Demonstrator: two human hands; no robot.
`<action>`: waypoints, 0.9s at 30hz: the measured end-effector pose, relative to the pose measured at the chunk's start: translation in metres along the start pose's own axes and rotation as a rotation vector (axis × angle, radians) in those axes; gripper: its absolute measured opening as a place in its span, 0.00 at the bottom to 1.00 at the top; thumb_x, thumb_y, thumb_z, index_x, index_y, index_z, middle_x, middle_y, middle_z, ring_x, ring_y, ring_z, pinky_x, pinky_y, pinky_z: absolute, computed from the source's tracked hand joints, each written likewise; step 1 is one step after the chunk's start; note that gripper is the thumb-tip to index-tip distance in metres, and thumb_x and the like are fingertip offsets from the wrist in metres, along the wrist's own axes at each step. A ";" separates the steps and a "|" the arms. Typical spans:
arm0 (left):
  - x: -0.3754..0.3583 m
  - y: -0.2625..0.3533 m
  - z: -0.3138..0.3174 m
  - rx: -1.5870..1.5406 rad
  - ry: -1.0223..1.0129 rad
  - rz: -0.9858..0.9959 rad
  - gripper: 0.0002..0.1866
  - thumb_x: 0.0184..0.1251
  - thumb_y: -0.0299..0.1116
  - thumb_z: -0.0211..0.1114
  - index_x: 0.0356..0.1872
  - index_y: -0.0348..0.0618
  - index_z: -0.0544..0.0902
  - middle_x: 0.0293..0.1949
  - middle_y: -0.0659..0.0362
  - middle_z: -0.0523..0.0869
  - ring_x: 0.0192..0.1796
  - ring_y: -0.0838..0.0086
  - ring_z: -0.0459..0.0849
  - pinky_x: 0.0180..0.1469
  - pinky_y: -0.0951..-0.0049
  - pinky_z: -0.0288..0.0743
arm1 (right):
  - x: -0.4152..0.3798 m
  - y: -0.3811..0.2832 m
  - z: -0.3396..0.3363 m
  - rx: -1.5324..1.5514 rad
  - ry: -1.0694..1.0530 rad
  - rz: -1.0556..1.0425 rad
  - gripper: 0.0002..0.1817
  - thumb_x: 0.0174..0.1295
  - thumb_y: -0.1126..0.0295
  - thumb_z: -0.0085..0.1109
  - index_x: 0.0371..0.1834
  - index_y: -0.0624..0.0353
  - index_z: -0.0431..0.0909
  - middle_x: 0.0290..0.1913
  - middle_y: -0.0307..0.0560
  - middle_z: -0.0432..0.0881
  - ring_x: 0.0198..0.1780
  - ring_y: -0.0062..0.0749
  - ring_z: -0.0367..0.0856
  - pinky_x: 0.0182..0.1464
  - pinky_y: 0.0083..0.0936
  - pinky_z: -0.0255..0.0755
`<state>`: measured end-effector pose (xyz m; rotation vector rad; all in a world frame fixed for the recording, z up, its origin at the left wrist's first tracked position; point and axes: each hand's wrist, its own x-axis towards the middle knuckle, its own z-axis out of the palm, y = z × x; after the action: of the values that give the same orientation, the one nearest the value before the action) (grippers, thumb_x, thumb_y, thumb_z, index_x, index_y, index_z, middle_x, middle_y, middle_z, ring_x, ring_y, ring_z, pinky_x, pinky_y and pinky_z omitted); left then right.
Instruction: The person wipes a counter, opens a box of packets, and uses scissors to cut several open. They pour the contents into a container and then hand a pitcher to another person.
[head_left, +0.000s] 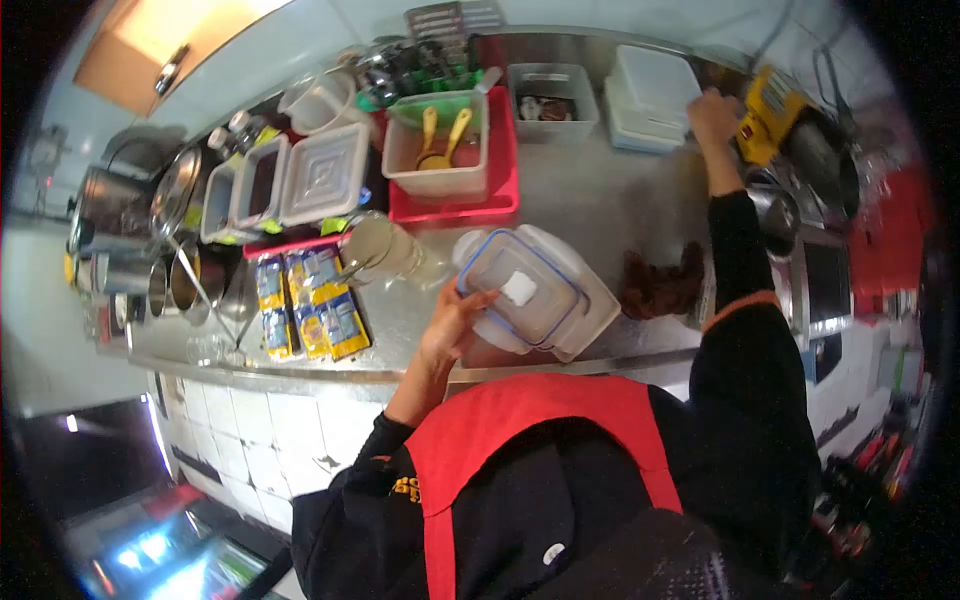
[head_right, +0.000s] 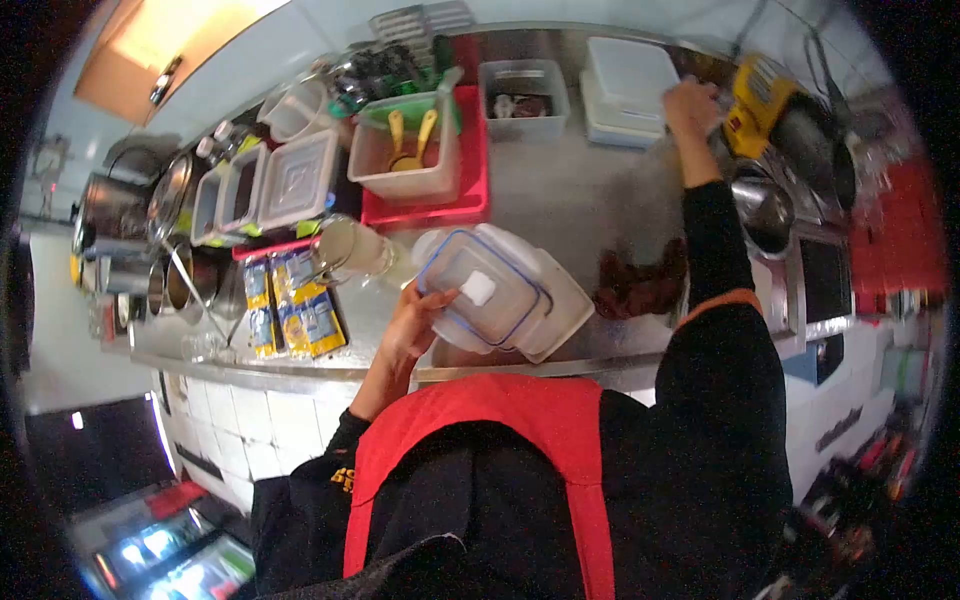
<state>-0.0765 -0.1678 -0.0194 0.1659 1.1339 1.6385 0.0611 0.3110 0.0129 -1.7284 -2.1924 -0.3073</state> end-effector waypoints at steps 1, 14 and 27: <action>0.001 0.003 0.003 0.002 -0.032 -0.001 0.21 0.53 0.21 0.61 0.51 0.36 0.71 0.43 0.56 0.79 0.44 0.70 0.79 0.49 0.69 0.72 | -0.001 -0.002 -0.004 0.003 -0.016 0.008 0.19 0.54 0.58 0.49 0.45 0.57 0.73 0.47 0.62 0.72 0.46 0.52 0.76 0.43 0.42 0.72; 0.001 0.075 0.048 -0.017 -0.032 0.325 0.28 0.48 0.20 0.62 0.55 0.39 0.67 0.45 0.57 0.78 0.47 0.72 0.77 0.51 0.71 0.70 | -0.205 -0.096 -0.156 1.496 -1.306 -0.579 0.27 0.50 0.59 0.63 0.51 0.62 0.71 0.43 0.42 0.77 0.45 0.26 0.74 0.45 0.25 0.70; -0.057 0.129 -0.041 0.228 -0.079 0.398 0.21 0.61 0.32 0.53 0.55 0.35 0.68 0.36 0.55 0.80 0.38 0.71 0.79 0.40 0.72 0.73 | -0.181 -0.081 -0.131 1.713 -0.671 0.243 0.23 0.45 0.71 0.65 0.47 0.64 0.73 0.39 0.45 0.78 0.40 0.33 0.78 0.42 0.28 0.73</action>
<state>-0.1663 -0.2325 0.0773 0.6326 1.2821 1.8229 0.0367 0.0811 0.0664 -0.9214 -1.3707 1.8177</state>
